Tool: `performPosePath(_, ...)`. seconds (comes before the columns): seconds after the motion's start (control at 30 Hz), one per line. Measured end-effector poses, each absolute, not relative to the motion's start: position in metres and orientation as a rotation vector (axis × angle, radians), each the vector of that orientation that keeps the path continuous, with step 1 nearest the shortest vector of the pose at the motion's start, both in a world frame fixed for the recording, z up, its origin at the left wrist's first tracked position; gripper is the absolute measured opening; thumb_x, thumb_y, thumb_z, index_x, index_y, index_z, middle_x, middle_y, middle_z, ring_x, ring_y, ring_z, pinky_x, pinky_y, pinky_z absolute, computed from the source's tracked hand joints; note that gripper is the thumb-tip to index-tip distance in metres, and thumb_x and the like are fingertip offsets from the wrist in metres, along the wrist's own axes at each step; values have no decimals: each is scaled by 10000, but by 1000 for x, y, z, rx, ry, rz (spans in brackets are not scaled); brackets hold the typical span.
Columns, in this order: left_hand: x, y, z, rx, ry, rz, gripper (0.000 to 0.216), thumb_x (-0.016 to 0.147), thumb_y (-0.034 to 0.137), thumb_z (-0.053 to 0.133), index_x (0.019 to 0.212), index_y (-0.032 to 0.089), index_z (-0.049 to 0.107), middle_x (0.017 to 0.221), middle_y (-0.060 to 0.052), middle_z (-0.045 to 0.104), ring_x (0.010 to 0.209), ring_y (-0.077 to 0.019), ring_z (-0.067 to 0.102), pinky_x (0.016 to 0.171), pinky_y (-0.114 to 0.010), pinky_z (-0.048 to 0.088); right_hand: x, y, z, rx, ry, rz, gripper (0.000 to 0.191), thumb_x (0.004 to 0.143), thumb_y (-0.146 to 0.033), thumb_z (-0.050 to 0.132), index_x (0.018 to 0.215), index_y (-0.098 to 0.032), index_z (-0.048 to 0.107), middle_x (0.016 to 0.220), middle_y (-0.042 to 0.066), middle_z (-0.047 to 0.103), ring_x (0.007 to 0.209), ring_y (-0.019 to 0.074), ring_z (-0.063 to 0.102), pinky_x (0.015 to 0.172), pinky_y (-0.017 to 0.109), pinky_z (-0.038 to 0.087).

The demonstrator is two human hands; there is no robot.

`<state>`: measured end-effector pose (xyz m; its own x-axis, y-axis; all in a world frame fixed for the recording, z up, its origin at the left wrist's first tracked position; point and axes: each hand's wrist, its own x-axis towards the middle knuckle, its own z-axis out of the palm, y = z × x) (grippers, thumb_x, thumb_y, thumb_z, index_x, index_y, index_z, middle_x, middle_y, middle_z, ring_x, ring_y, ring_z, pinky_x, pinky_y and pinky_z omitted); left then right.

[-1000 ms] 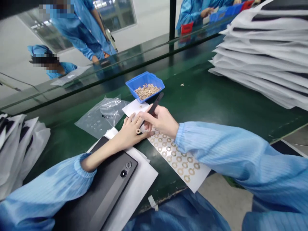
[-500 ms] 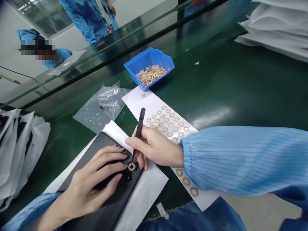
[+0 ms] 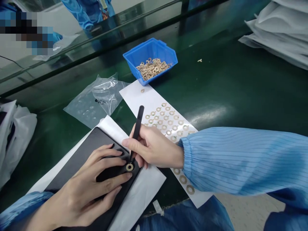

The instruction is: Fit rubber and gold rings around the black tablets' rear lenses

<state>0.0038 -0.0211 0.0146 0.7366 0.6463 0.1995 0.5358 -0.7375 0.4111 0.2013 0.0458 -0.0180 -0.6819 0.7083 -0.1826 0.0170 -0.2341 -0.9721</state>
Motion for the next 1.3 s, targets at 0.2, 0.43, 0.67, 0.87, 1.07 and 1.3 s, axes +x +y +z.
performPosePath(0.2, 3, -21, 14, 2606, 907, 452, 335, 796, 59, 538, 1100, 155, 642, 1096, -113, 562, 1141, -277, 451, 1029, -520, 338, 201, 45, -20, -857, -1574, 1934, 253, 839, -394, 560, 781, -195, 414, 446, -70, 489, 356, 84, 475, 319, 169, 393)
performPosePath(0.43, 4, -21, 13, 2599, 907, 456, 336, 789, 47, 549, 1096, 150, 642, 1098, -118, 539, 1130, -281, 455, 1018, -525, 340, 202, 46, -20, -843, -1599, 1920, 249, 838, -389, 560, 788, -194, 413, 468, -65, 500, 359, 86, 482, 319, 174, 404)
performPosePath(0.67, 4, -22, 13, 2587, 903, 443, 337, 792, 44, 550, 1098, 150, 642, 1104, -122, 527, 1134, -290, 446, 1002, -530, 347, 202, 45, -20, -841, -1633, 1889, 222, 864, -378, 514, 798, -191, 413, 517, -53, 520, 369, 77, 493, 323, 167, 412)
performPosePath(0.87, 5, -22, 12, 2573, 907, 472, 320, 795, 28, 546, 1077, 135, 652, 1075, -124, 537, 1122, -298, 448, 978, -546, 360, 203, 46, -19, -845, -1641, 1875, 223, 857, -360, 526, 782, -185, 409, 459, -62, 506, 344, 72, 478, 315, 155, 397)
performPosePath(1.07, 5, -22, 12, 2573, 909, 479, 318, 797, 31, 546, 1079, 132, 654, 1077, -125, 531, 1122, -300, 446, 981, -552, 353, 203, 47, -20, -852, -1652, 1873, 222, 857, -364, 529, 784, -187, 416, 464, -62, 512, 348, 79, 488, 315, 161, 404)
performPosePath(1.3, 5, -22, 13, 2575, 905, 476, 323, 798, 32, 544, 1083, 140, 650, 1092, -117, 528, 1128, -292, 440, 989, -538, 357, 203, 46, -21, -853, -1643, 1870, 243, 843, -381, 553, 796, -185, 418, 475, -59, 514, 351, 87, 490, 313, 173, 408)
